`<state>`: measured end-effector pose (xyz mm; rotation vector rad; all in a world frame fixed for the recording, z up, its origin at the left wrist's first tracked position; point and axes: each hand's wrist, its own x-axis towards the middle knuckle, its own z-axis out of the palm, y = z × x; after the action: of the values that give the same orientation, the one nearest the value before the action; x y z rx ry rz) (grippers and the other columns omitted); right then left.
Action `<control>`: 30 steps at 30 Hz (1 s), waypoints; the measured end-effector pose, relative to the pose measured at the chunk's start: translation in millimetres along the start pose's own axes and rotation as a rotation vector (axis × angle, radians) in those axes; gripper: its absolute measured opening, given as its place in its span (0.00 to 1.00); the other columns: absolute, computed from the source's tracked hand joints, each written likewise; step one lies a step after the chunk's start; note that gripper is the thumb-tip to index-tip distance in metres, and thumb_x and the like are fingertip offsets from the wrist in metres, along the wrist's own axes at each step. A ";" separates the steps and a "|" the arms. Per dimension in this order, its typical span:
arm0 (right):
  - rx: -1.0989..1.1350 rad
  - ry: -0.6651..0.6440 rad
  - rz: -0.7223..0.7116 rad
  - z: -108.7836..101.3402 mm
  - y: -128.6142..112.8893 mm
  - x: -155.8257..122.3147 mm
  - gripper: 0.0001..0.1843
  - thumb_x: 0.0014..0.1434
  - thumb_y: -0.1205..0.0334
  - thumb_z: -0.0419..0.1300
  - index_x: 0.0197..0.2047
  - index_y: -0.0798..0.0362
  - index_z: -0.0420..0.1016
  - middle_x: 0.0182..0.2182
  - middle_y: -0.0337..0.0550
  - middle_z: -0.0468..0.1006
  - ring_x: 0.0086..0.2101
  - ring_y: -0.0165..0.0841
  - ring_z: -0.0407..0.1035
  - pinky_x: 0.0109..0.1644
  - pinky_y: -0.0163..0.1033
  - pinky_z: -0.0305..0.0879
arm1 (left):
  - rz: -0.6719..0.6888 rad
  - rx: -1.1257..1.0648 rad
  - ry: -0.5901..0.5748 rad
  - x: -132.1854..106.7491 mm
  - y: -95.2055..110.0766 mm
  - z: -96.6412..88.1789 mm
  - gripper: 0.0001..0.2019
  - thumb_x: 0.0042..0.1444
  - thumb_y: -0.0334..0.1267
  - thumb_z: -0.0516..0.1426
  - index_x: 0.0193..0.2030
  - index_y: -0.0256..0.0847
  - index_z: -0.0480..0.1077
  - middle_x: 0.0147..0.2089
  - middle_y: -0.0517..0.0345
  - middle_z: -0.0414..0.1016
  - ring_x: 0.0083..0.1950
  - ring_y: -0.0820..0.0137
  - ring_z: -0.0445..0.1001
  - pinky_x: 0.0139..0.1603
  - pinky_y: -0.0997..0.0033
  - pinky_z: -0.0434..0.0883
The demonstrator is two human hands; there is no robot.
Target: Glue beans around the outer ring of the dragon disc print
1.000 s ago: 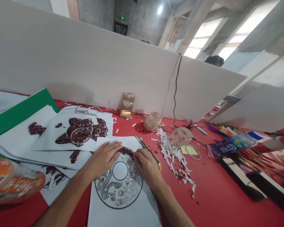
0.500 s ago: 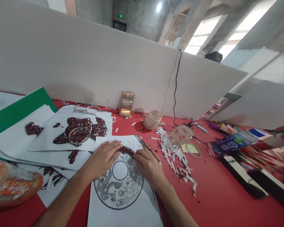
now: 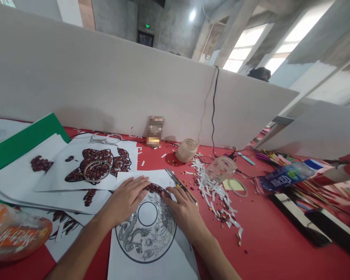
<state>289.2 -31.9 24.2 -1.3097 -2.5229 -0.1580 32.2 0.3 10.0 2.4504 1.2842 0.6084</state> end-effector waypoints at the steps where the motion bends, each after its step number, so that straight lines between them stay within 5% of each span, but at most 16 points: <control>1: -0.011 -0.003 0.008 -0.1 0.3 -0.2 0.23 0.63 0.77 0.57 0.56 0.45 0.75 0.56 0.48 0.75 0.56 0.46 0.66 0.53 0.51 0.69 | 0.000 -0.001 0.005 0.1 0.0 0.2 0.22 0.74 0.46 0.42 0.69 0.49 0.61 0.72 0.61 0.64 0.73 0.68 0.60 0.75 0.56 0.55; 12: 0.160 0.085 0.039 -7.2 -5.4 3.8 0.28 0.62 0.80 0.51 0.59 0.47 0.73 0.57 0.45 0.76 0.57 0.40 0.67 0.59 0.49 0.64 | -0.021 -0.015 -0.005 -0.3 1.6 -0.4 0.21 0.74 0.45 0.43 0.68 0.51 0.62 0.71 0.64 0.65 0.73 0.69 0.60 0.75 0.56 0.55; 18: 0.309 0.462 0.458 -29.2 58.0 -7.0 0.16 0.68 0.66 0.50 0.50 0.51 0.77 0.44 0.48 0.79 0.43 0.37 0.74 0.47 0.42 0.69 | -0.010 -0.016 0.017 -0.5 0.5 -0.1 0.20 0.74 0.45 0.44 0.67 0.50 0.64 0.70 0.63 0.66 0.72 0.68 0.61 0.74 0.56 0.57; 22: 0.296 0.324 0.535 -31.3 88.6 -17.9 0.15 0.67 0.61 0.51 0.44 0.53 0.79 0.40 0.48 0.80 0.38 0.38 0.74 0.43 0.41 0.68 | -0.028 -0.016 0.010 0.3 0.1 0.4 0.20 0.73 0.45 0.44 0.67 0.50 0.65 0.70 0.64 0.67 0.72 0.68 0.62 0.75 0.55 0.58; 26: 0.229 0.107 0.510 -23.7 81.3 -18.5 0.14 0.66 0.61 0.53 0.39 0.52 0.81 0.40 0.48 0.78 0.38 0.38 0.73 0.45 0.42 0.67 | -0.017 -0.012 0.015 0.7 -0.1 0.9 0.20 0.74 0.44 0.43 0.66 0.49 0.65 0.70 0.63 0.67 0.72 0.68 0.62 0.75 0.54 0.57; 30: 0.118 0.022 0.511 -20.3 71.4 -13.4 0.14 0.66 0.64 0.53 0.37 0.51 0.81 0.38 0.47 0.78 0.39 0.38 0.72 0.44 0.41 0.66 | -0.013 -0.022 0.022 0.4 0.2 1.0 0.20 0.74 0.44 0.44 0.66 0.49 0.65 0.70 0.62 0.67 0.72 0.69 0.61 0.74 0.55 0.58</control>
<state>358.8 -5.6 36.7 -1.8301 -2.0592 0.0849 33.1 0.4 9.3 2.4217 1.2939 0.6442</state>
